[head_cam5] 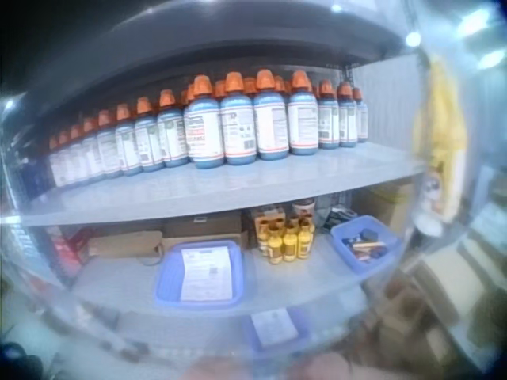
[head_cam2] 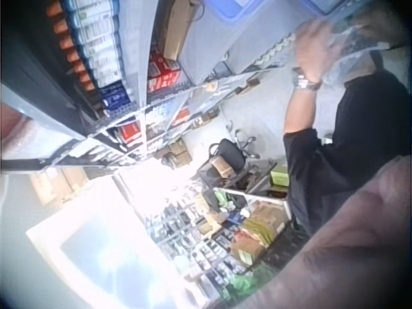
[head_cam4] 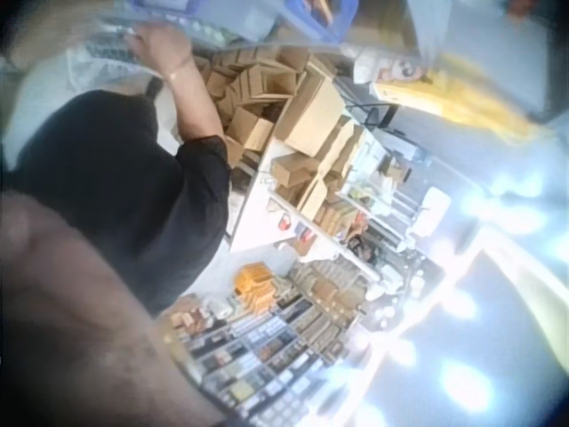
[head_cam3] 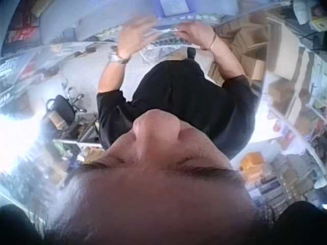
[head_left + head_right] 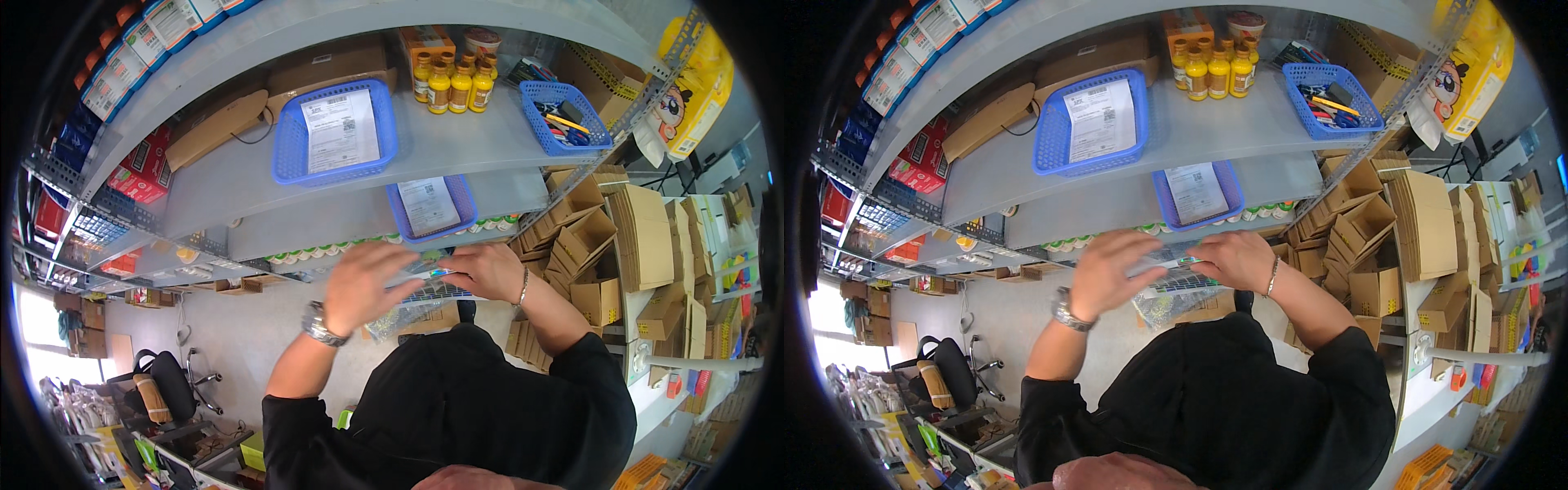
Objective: The person picks up bottles of oral rinse from shelves, places them into plastic baskets, and moves the baskets around a storage area. They also handle a sheet of labels and a yellow box, placing items into baskets and onto a table.
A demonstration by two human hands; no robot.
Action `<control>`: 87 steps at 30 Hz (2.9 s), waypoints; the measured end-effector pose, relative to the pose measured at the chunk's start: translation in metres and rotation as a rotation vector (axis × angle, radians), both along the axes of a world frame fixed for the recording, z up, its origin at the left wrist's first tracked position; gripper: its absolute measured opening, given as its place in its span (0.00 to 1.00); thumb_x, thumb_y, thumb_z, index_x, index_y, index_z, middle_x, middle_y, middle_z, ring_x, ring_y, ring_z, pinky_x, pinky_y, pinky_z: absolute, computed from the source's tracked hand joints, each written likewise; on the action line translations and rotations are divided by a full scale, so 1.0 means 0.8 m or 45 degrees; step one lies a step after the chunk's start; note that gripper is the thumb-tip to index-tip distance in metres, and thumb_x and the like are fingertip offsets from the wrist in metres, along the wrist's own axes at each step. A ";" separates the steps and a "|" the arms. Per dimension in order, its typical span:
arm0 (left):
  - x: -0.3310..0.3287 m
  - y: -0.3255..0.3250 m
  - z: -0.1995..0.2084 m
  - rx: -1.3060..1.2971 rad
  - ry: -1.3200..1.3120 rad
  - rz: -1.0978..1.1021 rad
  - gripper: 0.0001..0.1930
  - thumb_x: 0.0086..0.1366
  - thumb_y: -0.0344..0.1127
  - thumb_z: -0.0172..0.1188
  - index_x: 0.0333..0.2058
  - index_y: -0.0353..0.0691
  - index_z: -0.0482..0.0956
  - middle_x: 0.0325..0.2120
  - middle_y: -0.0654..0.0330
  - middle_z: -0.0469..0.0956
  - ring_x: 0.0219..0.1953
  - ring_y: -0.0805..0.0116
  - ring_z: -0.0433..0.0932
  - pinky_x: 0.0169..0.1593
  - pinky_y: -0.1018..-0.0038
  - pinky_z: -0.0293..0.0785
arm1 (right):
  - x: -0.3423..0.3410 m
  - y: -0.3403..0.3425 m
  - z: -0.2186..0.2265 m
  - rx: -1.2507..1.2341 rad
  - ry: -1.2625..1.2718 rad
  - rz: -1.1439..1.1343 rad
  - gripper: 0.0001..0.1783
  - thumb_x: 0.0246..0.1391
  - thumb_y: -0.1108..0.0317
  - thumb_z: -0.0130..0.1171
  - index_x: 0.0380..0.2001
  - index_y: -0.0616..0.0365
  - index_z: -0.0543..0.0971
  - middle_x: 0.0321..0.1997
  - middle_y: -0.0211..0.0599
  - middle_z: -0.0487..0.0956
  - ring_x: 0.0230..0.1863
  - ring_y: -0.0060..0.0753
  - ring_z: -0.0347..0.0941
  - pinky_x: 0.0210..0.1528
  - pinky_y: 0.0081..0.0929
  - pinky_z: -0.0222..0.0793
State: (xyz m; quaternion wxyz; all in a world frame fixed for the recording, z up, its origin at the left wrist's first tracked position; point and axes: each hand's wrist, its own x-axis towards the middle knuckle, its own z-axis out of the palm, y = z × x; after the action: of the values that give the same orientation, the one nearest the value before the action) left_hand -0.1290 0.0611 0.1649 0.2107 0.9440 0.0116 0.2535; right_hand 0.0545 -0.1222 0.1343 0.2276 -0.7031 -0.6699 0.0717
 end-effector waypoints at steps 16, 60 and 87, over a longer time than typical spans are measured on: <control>0.056 -0.044 -0.046 0.051 -0.196 0.024 0.05 0.58 0.38 0.66 0.32 0.46 0.83 0.33 0.65 0.82 0.33 0.62 0.80 0.39 0.66 0.73 | 0.032 -0.004 -0.012 -0.023 -0.001 -0.088 0.18 0.54 0.50 0.61 0.44 0.46 0.82 0.39 0.31 0.82 0.39 0.41 0.81 0.37 0.39 0.78; 0.816 -0.103 0.451 0.348 -0.260 0.470 0.38 0.57 0.58 0.65 0.54 0.28 0.71 0.55 0.39 0.73 0.61 0.49 0.71 0.61 0.66 0.70 | 0.277 -0.372 -0.060 0.436 0.457 -0.950 0.07 0.57 0.60 0.62 0.35 0.49 0.80 0.27 0.30 0.82 0.25 0.35 0.79 0.27 0.32 0.73; -0.036 -0.044 0.054 -1.504 -1.337 -0.660 0.36 0.63 0.50 0.61 0.65 0.45 0.59 0.48 0.58 0.71 0.54 0.60 0.73 0.64 0.49 0.66 | 0.052 0.067 0.098 -0.625 1.390 1.271 0.08 0.60 0.65 0.63 0.37 0.57 0.78 0.41 0.27 0.78 0.27 0.09 0.69 0.27 0.14 0.66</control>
State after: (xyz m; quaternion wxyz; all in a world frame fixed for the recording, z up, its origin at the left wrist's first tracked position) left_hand -0.1577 0.0261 0.2079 0.7012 0.4097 -0.1750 0.5567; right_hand 0.0965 -0.0687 0.2128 0.3036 -0.2137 -0.6651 0.6479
